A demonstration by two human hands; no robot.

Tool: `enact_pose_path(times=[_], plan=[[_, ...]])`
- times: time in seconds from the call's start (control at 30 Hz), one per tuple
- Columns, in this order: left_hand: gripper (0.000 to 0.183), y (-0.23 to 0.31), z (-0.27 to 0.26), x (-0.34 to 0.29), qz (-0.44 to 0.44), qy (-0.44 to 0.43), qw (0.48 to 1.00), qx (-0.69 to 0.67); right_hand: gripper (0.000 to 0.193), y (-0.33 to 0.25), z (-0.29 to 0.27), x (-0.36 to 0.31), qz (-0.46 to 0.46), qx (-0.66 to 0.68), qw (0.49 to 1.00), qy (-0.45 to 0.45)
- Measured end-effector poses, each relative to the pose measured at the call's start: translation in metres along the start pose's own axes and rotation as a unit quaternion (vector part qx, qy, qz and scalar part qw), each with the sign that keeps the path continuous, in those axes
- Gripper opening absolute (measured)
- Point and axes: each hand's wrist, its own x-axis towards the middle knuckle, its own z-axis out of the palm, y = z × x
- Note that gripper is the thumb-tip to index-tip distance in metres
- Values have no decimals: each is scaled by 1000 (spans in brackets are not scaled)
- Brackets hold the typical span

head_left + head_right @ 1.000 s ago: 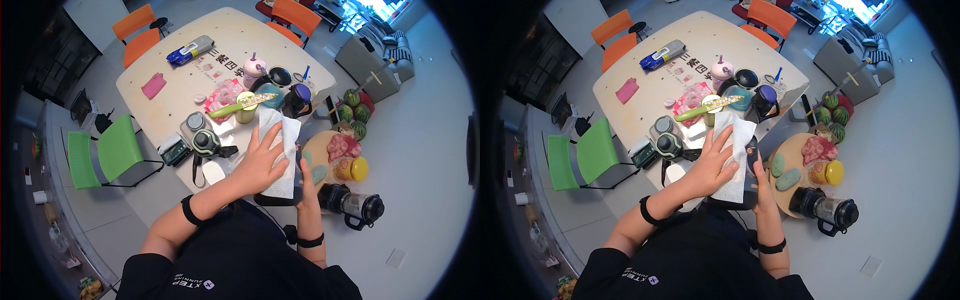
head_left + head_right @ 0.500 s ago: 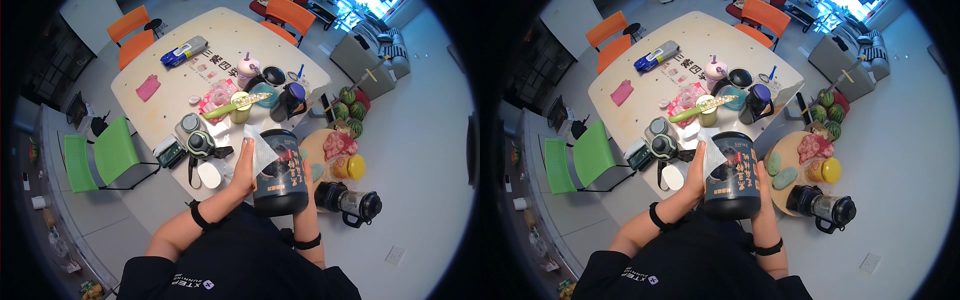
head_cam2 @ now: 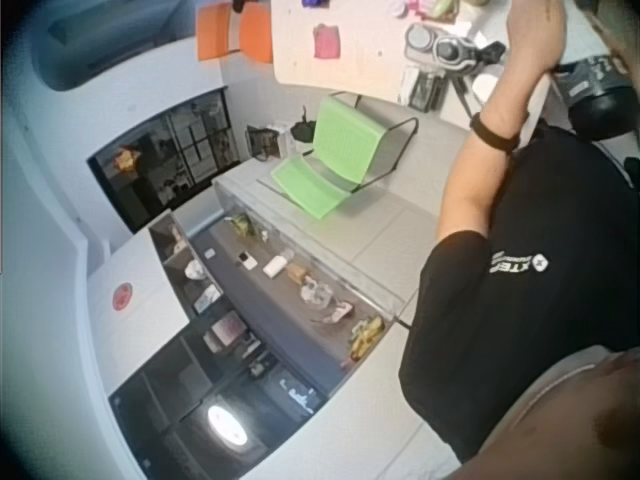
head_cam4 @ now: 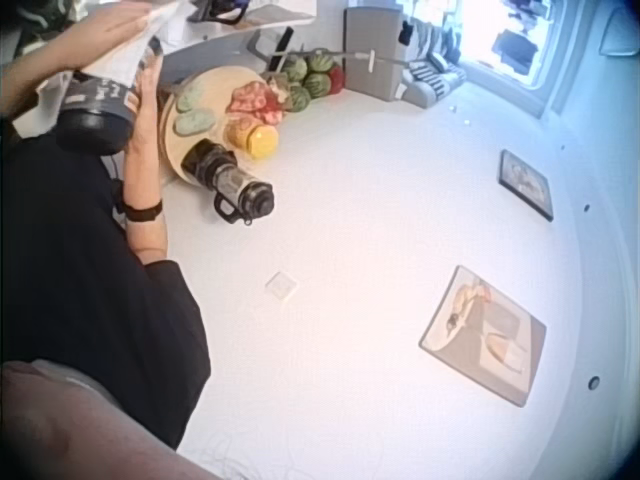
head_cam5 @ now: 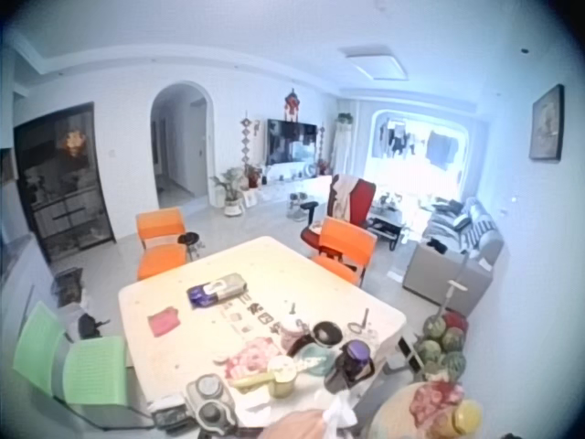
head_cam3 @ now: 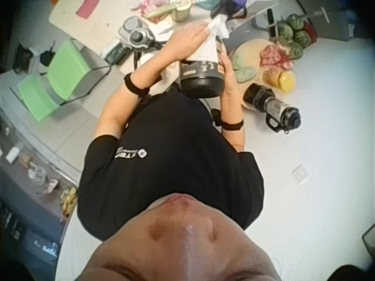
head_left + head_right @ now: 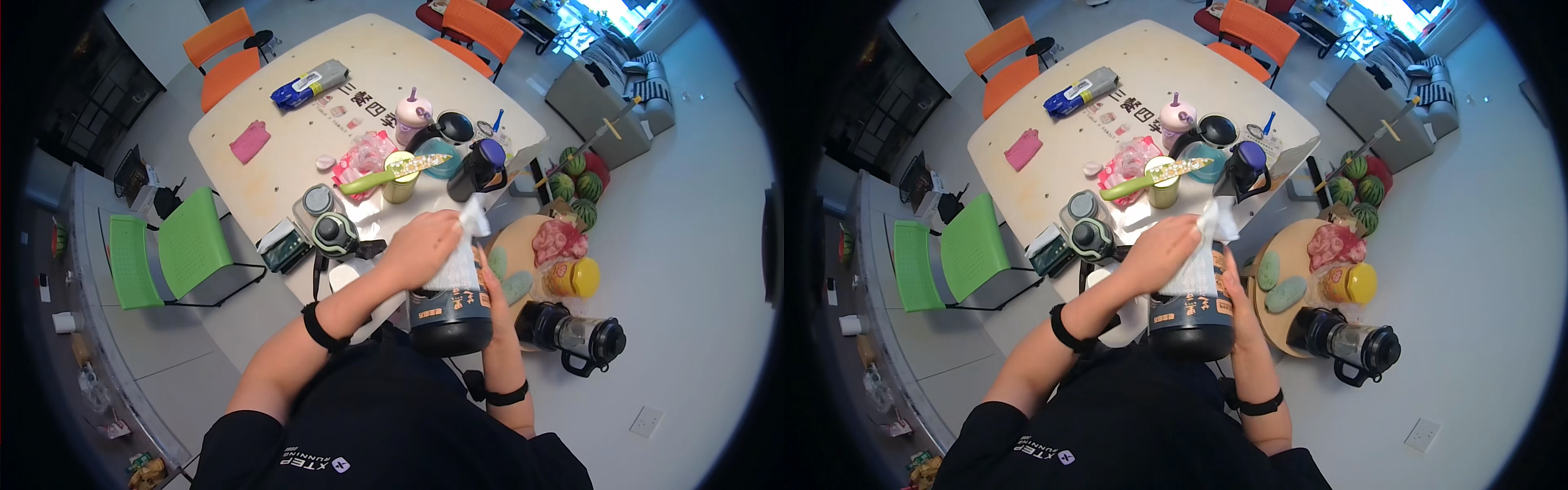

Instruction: Cleaning various bottles and containers on a dining table with a cloth.

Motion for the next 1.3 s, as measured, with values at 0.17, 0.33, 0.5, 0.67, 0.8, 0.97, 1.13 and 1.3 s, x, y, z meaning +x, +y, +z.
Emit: enact_pose_path(times=[0.17, 0.33, 0.5, 0.67, 0.8, 0.97, 1.13, 1.3], plan=[[38, -20, 6, 2, -140, -38, 987, -68, 50, 9, -10, 2, 77, 106, 991, 16], [40, 1, 23, -28, 78, -30, 991, 104, 46, 19, -39, 15, 109, 123, 983, 86], [24, 38, 34, -42, 226, -14, 971, 73, 49, 39, -86, 23, 39, 347, 915, -204], [21, 39, 33, -54, 417, 34, 889, 185, 51, -10, 6, 0, 113, 274, 955, -1], [29, 12, 27, -54, 421, 120, 886, 152, 58, -3, -17, 19, 83, 252, 957, -115], [42, 25, 30, -43, 203, 217, 952, -73, 56, -6, -18, 31, -100, -106, 987, -65], [46, 32, 20, -34, -125, 181, 884, -413, 60, 2, 6, 31, 36, 216, 974, 63], [47, 38, 30, -51, 251, 203, 943, 83, 63, 12, -13, 30, 20, 462, 852, -246]])
